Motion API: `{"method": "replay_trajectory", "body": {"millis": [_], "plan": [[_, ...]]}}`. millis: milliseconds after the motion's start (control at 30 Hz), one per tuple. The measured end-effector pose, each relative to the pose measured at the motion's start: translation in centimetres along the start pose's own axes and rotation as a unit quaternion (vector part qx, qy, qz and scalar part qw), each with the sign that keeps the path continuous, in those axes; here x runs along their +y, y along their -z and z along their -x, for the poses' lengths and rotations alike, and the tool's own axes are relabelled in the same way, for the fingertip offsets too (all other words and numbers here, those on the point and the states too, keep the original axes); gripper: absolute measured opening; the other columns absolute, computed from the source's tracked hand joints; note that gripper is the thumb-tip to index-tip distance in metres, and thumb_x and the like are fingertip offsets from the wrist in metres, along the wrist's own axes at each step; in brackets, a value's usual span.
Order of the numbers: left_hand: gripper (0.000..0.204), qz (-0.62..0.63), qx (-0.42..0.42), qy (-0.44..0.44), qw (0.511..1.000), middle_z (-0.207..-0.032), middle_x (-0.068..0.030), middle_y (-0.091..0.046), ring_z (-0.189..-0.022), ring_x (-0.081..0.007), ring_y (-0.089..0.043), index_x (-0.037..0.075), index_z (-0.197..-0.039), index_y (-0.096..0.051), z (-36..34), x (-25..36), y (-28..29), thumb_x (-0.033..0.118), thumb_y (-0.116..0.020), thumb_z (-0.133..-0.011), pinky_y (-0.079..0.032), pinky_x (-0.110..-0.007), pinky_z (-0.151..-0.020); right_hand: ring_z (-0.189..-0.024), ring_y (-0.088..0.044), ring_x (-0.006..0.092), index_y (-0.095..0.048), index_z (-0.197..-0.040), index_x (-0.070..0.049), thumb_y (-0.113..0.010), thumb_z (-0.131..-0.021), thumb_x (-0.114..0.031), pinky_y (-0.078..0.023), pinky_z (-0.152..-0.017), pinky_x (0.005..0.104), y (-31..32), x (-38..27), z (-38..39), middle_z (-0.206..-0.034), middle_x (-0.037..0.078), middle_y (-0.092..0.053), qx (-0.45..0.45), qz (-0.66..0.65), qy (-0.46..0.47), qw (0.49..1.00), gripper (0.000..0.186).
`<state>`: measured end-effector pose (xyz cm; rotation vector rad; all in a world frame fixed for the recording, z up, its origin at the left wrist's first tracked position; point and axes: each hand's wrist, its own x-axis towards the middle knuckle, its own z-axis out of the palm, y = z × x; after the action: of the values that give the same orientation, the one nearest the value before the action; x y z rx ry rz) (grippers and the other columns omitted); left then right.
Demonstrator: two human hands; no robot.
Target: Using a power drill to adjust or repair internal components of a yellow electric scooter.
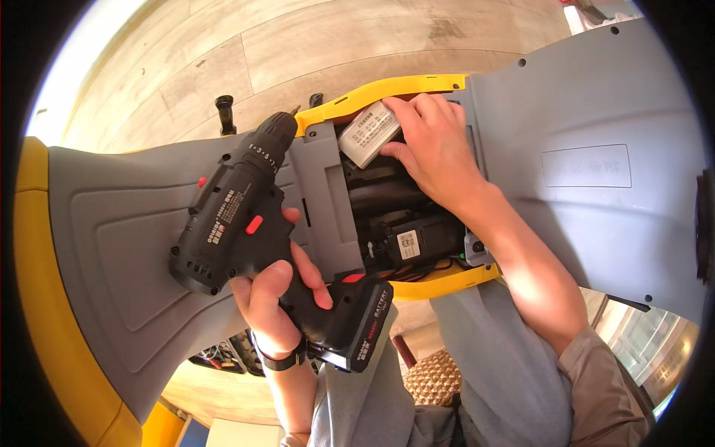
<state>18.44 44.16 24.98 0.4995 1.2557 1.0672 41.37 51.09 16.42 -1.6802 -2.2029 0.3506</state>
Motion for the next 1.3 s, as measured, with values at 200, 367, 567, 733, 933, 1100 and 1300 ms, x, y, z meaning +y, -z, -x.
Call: {"method": "replay_trajectory", "body": {"millis": [200, 367, 567, 733, 933, 1100, 1300], "plan": [[0.067, -0.009, -0.008, 0.002, 1.000, -0.061, -0.0108, -0.053, -0.040, -0.0179, -0.049, -0.015, -0.130, -0.045, -0.2, -0.2, 0.1, 0.028, -0.060, -0.081, -0.042, -0.027, -0.039, -0.104, -0.054, 0.0270, -0.057, -0.127, -0.007, -0.081, -0.075, -0.017, -0.038, -0.091, 0.0422, 0.0, 0.0, 0.3, -0.103, 0.008, -0.056, 0.014, 0.001, -0.003, 1.000, 0.058], [0.067, -0.017, -0.017, -0.008, 1.000, -0.061, -0.0101, -0.053, -0.040, -0.0174, -0.048, -0.014, -0.131, -0.045, -0.2, -0.3, 0.4, 0.029, -0.060, -0.082, -0.041, -0.026, -0.040, -0.100, -0.056, 0.0270, -0.058, -0.126, -0.008, -0.081, -0.076, -0.017, -0.038, -0.091, 0.0423, 0.1, -0.2, -0.1, -0.103, 0.007, -0.058, 0.009, -0.012, -0.007, 1.000, 0.056], [0.065, -0.008, -0.019, -0.013, 1.000, -0.062, -0.0087, -0.053, -0.039, -0.0166, -0.048, -0.013, -0.132, -0.044, -0.3, -0.7, 0.4, 0.028, -0.058, -0.083, -0.039, -0.025, -0.041, -0.099, -0.061, 0.0237, -0.061, -0.120, -0.005, -0.082, -0.077, -0.017, -0.036, -0.095, 0.0434, 0.0, 0.1, 0.2, -0.100, 0.010, -0.061, 0.011, -0.023, -0.007, 1.000, 0.049], [0.064, -0.011, -0.008, -0.013, 1.000, -0.062, -0.0082, -0.052, -0.039, -0.0165, -0.048, -0.013, -0.132, -0.044, -0.2, -0.5, 0.0, 0.027, -0.057, -0.084, -0.038, -0.026, -0.041, -0.100, -0.058, 0.0255, -0.060, -0.125, -0.007, -0.081, -0.077, -0.017, -0.037, -0.095, 0.0439, -0.1, 0.2, 0.2, -0.101, 0.008, -0.059, 0.010, -0.031, -0.011, 0.999, 0.054], [0.064, -0.013, -0.002, -0.015, 1.000, -0.062, -0.0084, -0.052, -0.039, -0.0166, -0.047, -0.014, -0.131, -0.044, -0.2, -0.5, 0.0, 0.027, -0.057, -0.084, -0.039, -0.026, -0.041, -0.098, -0.060, 0.0250, -0.062, -0.121, -0.004, -0.080, -0.077, -0.014, -0.037, -0.095, 0.0435, -0.4, 0.0, 0.3, -0.098, 0.009, -0.060, 0.033, -0.045, 0.005, 0.998, 0.049], [0.064, -0.016, -0.007, -0.018, 1.000, -0.061, -0.0084, -0.052, -0.039, -0.0168, -0.048, -0.014, -0.131, -0.044, -0.3, -0.6, 0.0, 0.027, -0.057, -0.083, -0.039, -0.026, -0.041, -0.097, -0.058, 0.0266, -0.064, -0.122, -0.008, -0.082, -0.072, -0.011, -0.043, -0.091, 0.0416, -0.4, -0.3, 0.6, -0.099, 0.007, -0.060, 0.049, -0.057, -0.003, 0.997, 0.052], [0.064, -0.021, -0.010, -0.020, 1.000, -0.061, -0.0089, -0.053, -0.040, -0.0172, -0.049, -0.014, -0.131, -0.045, -0.3, -0.5, 0.2, 0.026, -0.057, -0.084, -0.040, -0.026, -0.041, -0.096, -0.059, 0.0264, -0.062, -0.122, -0.010, -0.082, -0.073, -0.011, -0.043, -0.090, 0.0399, -0.1, -0.9, 0.7, -0.100, 0.005, -0.062, 0.047, -0.047, -0.030, 0.997, 0.053]]}}
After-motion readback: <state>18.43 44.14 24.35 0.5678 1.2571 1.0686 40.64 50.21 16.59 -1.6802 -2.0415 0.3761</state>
